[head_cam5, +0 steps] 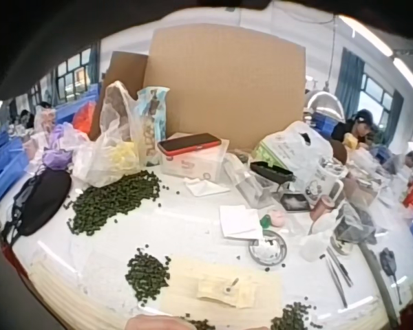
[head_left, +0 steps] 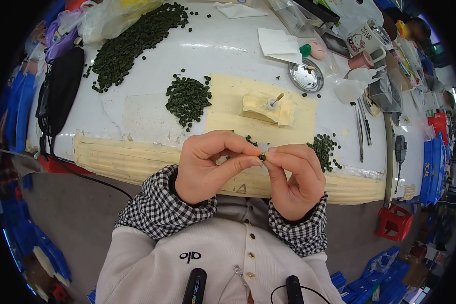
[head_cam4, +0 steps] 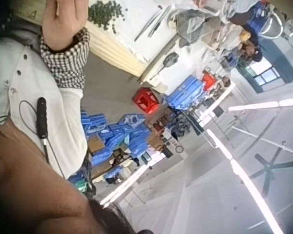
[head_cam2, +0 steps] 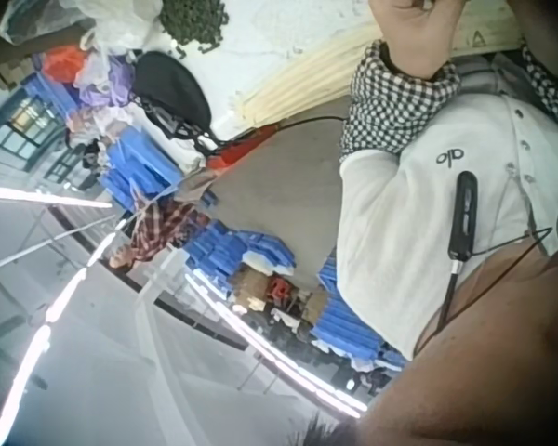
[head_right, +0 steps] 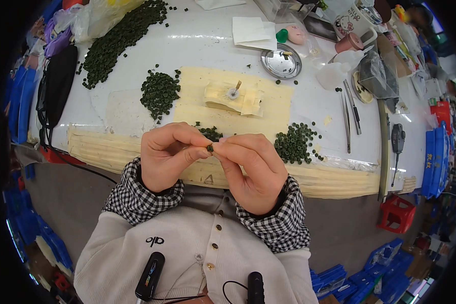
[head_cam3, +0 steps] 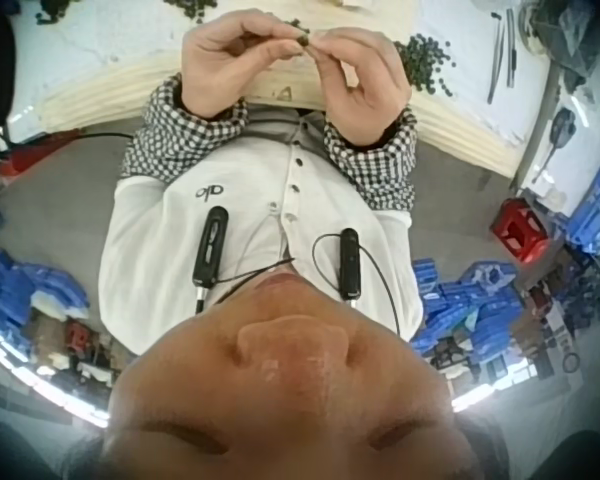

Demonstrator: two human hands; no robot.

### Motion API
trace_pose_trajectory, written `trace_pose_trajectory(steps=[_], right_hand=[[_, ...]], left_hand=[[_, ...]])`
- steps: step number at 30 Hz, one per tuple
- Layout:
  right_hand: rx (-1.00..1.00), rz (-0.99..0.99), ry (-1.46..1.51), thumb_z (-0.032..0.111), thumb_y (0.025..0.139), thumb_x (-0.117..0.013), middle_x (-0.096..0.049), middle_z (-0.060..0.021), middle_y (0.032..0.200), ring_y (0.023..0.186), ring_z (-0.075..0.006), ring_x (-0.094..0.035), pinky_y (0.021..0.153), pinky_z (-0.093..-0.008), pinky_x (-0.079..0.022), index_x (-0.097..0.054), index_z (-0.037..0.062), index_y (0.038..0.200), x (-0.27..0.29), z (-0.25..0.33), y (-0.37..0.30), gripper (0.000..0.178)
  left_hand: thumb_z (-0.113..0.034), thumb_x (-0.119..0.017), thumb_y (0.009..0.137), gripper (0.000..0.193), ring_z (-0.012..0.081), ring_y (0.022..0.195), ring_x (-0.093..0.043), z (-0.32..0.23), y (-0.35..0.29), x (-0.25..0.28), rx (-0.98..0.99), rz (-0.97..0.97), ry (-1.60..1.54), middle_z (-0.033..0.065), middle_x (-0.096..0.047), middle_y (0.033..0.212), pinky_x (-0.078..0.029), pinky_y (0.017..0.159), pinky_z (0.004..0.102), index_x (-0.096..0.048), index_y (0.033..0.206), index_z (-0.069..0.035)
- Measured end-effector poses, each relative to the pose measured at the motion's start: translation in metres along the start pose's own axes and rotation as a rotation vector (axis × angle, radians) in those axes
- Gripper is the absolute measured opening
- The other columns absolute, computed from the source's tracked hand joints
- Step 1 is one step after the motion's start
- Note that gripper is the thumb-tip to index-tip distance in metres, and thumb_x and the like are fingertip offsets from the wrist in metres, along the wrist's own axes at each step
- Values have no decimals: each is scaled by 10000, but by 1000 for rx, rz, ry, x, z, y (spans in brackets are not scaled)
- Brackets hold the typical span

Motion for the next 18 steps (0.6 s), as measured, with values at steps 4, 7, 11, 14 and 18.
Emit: trace_pose_trajectory(steps=[4, 7, 11, 14, 18], right_hand=[[-27, 8, -12, -95, 743, -713, -639, -112, 927, 815, -231, -641, 701, -285, -522, -662, 6, 963, 0, 2, 1, 247], [-30, 1, -20, -91, 751, -707, -640, -114, 925, 808, -229, -640, 697, -284, -521, -662, 5, 968, 0, 5, 3, 241], [-84, -79, -35, -86, 766, -693, -634, -109, 897, 779, -210, -630, 686, -281, -520, -663, -3, 986, 6, 6, 8, 236], [-113, -100, -160, -84, 774, -684, -626, -105, 867, 753, -199, -617, 675, -280, -516, -668, -11, 1002, 18, 5, 25, 240], [-127, -43, -314, -22, 792, -691, -614, -102, 836, 737, -203, -583, 662, -298, -482, -678, -12, 1003, 23, -9, 49, 212]], left_hand=[[45, -675, 836, 164, 130, 859, -634, 0, 0, 0, -13, 1, -36, 108, -664, 930, -514, 773, 243, -674, 1000, 41], [58, -672, 833, 166, 138, 877, -634, 0, 0, 1, -35, -9, -33, 112, -661, 938, -516, 788, 251, -672, 999, 42], [83, -658, 831, 155, 156, 878, -643, 1, -1, 1, -57, -47, -55, 122, -665, 936, -522, 795, 266, -663, 981, 45], [105, -637, 836, 135, 177, 863, -654, -2, -1, 2, -77, -60, -6, 142, -671, 936, -532, 792, 287, -644, 959, 50], [112, -627, 839, 135, 178, 860, -654, -1, -1, 2, -81, -69, -31, 145, -671, 936, -534, 793, 290, -641, 957, 49]])
Point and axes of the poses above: each hand's wrist, its own y-axis towards the middle knuckle, its own x-axis out of the back of the hand, z = x × y, the point moved 3 cm from there along y, towards the middle knuckle
